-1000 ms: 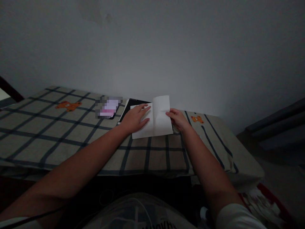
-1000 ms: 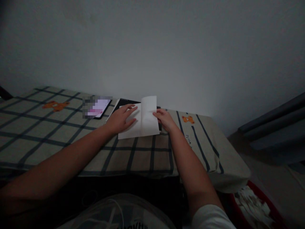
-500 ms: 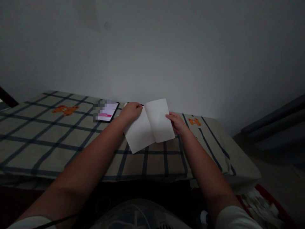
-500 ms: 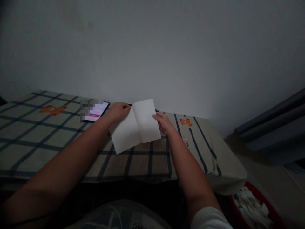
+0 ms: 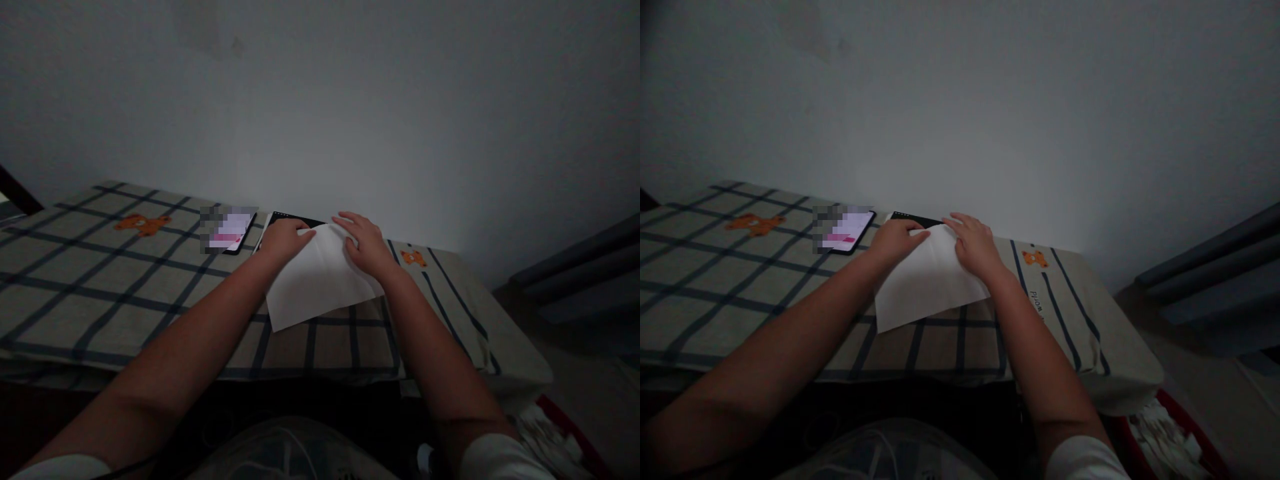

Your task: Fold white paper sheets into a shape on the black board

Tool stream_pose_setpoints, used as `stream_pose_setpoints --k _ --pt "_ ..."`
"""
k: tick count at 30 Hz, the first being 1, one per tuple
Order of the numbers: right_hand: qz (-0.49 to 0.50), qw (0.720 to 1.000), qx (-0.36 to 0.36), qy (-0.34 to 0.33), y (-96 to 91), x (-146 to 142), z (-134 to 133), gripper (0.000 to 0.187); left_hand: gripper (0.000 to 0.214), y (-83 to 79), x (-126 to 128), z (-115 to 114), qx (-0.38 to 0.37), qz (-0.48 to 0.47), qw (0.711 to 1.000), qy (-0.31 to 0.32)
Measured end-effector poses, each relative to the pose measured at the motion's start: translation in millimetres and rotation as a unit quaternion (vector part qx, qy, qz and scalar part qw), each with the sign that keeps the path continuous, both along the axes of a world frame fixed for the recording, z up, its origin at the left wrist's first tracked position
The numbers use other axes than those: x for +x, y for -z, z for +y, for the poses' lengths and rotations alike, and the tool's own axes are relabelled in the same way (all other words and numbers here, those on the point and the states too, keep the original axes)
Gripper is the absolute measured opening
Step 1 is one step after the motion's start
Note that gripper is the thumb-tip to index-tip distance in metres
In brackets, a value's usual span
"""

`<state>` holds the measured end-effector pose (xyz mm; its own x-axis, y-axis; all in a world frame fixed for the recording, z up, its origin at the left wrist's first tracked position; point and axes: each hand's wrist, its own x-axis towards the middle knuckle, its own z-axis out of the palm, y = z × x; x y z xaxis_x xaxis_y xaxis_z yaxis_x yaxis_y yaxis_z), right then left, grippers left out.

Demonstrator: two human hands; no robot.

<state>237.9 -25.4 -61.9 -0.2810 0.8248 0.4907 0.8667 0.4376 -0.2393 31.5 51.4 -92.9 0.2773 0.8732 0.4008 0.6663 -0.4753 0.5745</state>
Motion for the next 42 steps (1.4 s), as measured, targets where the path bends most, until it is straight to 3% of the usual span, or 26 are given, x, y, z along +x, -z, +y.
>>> stream_pose_setpoints --k 3,5,11,14,17,20,23,25,28,33,36,42 --pt "-0.087 0.996 -0.02 -0.013 -16.1 -24.3 2.2 0.044 0.034 1.5 2.8 -2.4 0.03 -0.012 0.999 0.025" --pt "-0.092 0.995 -0.031 0.013 -18.6 -30.9 10.9 0.04 0.032 3.2 3.8 -2.6 0.031 -0.039 0.997 0.054" --pt "0.091 0.981 -0.167 0.03 -9.0 -18.7 37.0 0.022 0.026 6.0 3.3 2.8 -0.088 -0.117 0.984 0.097" --pt "0.197 0.945 -0.26 0.033 -3.4 -14.7 39.3 0.016 0.022 5.9 4.1 3.9 -0.153 -0.137 0.974 0.092" --pt "0.315 0.891 -0.324 0.043 4.3 -15.4 38.3 0.013 0.02 4.2 5.6 1.0 -0.199 -0.164 0.961 0.095" --pt "0.414 0.839 -0.351 0.042 14.8 -16.5 38.1 0.012 0.019 2.1 7.0 -3.2 -0.228 -0.187 0.951 0.098" --pt "0.456 0.817 -0.353 0.027 24.8 -14.9 39.0 0.01 0.018 2.7 8.2 -4.4 -0.231 -0.199 0.946 0.107" --pt "0.445 0.822 -0.353 0.031 28.7 -12.9 38.7 0.012 0.018 4.8 8.8 -3.7 -0.226 -0.189 0.949 0.115" --pt "0.389 0.853 -0.344 0.05 28.7 -11.0 36.2 0.018 0.02 8.1 8.9 -3.1 -0.194 -0.146 0.962 0.124" --pt "0.312 0.89 -0.328 0.056 25.6 -14.6 34.1 0.023 0.023 9.4 9.6 -7.1 -0.134 -0.061 0.984 0.098" --pt "0.322 0.885 -0.333 0.045 29.7 -17.3 37.0 0.021 0.023 10.2 10.8 -7.0 -0.133 -0.055 0.984 0.109" --pt "0.386 0.853 -0.349 0.033 36.8 -14.9 42.0 0.015 0.022 9.2 11.8 -4.0 -0.233 -0.155 0.956 0.084"
